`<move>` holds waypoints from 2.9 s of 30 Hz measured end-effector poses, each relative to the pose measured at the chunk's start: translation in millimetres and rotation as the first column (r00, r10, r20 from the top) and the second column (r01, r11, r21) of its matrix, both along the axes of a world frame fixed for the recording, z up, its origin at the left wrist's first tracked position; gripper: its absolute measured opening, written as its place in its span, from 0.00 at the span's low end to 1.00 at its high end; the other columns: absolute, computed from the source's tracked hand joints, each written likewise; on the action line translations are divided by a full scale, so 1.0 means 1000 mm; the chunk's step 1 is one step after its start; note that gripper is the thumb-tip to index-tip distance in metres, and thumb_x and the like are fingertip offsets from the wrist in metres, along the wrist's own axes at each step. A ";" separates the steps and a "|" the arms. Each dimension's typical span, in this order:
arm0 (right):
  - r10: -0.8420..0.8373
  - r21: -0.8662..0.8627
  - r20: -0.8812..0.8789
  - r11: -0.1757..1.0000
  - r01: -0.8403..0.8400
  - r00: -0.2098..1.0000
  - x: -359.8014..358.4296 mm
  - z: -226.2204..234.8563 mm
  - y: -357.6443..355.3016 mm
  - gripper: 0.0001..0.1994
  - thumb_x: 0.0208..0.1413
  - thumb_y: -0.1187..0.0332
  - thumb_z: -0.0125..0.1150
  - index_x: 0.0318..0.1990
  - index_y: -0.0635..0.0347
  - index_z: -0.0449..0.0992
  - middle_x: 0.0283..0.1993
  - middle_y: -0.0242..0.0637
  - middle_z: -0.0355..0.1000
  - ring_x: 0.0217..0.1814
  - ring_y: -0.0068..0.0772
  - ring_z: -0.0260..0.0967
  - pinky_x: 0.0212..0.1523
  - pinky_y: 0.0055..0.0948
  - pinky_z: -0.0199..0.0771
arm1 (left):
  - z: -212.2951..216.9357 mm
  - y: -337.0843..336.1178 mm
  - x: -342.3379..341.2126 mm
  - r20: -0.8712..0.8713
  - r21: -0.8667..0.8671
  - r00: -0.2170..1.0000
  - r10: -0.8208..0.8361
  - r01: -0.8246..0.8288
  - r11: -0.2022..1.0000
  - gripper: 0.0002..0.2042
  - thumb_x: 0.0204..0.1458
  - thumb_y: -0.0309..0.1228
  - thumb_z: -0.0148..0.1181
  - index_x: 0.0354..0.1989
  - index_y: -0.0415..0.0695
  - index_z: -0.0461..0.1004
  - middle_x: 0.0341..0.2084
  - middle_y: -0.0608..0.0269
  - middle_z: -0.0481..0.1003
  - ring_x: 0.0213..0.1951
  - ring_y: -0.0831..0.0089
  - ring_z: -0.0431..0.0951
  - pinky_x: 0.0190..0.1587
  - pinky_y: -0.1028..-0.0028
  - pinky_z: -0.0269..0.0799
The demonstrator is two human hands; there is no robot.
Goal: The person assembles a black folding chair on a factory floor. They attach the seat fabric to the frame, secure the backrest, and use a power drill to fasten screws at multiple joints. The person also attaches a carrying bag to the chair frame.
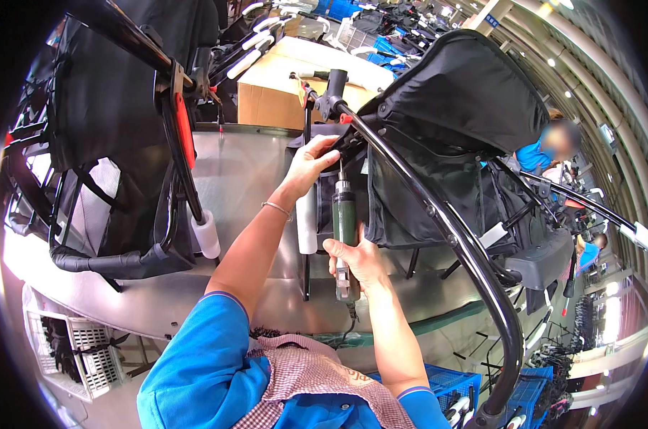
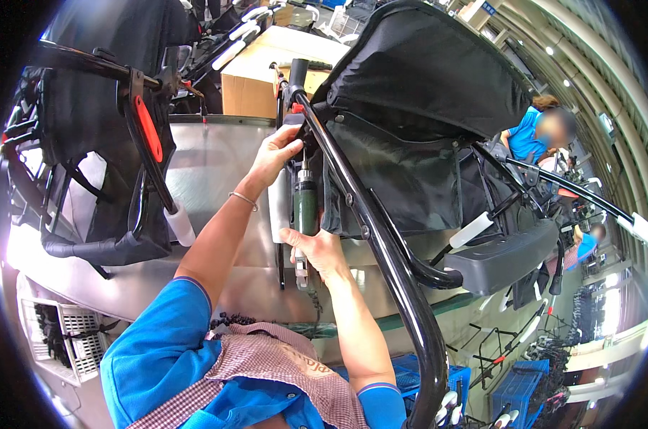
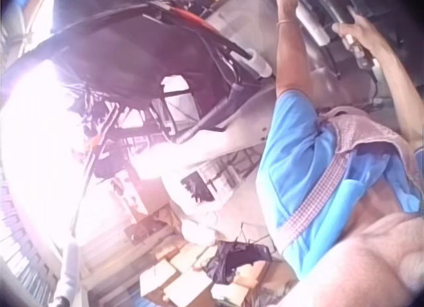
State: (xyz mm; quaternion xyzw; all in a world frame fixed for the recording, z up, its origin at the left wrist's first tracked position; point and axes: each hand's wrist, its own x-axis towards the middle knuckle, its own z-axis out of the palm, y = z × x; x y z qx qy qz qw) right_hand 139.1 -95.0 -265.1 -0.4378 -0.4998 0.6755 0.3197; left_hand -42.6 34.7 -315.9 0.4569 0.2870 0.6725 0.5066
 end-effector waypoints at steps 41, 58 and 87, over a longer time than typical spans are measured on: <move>0.136 -0.332 -0.410 0.899 -0.286 0.902 0.043 -0.064 -0.112 0.32 0.45 0.41 0.64 0.39 0.63 0.62 0.30 0.35 0.60 0.29 0.30 0.60 0.30 0.27 0.62 | 0.090 -0.058 -0.187 -0.529 0.400 0.168 0.832 -0.815 0.420 0.45 0.42 0.25 0.61 0.68 0.43 0.39 0.63 0.34 0.48 0.67 0.43 0.46 0.67 0.62 0.44; 0.249 -0.276 -0.260 0.907 -0.319 0.933 -0.064 -0.041 -0.152 0.30 0.45 0.41 0.65 0.39 0.61 0.66 0.23 0.34 0.65 0.21 0.24 0.64 0.18 0.19 0.62 | 0.089 -0.125 -0.388 -0.568 0.470 0.214 0.794 -0.708 0.527 0.39 0.44 0.21 0.60 0.66 0.48 0.48 0.55 0.44 0.65 0.52 0.54 0.68 0.56 0.63 0.61; 0.092 -0.425 -0.209 0.888 -0.175 0.974 0.020 -0.111 -0.218 0.38 0.45 0.49 0.69 0.56 0.62 0.56 0.28 0.40 0.67 0.19 0.31 0.69 0.18 0.26 0.70 | -0.159 -0.336 -0.131 -0.873 -0.299 0.406 -0.271 -0.008 0.954 0.05 0.41 0.19 0.58 0.28 0.39 0.75 0.26 0.58 0.73 0.31 0.63 0.77 0.37 0.70 0.75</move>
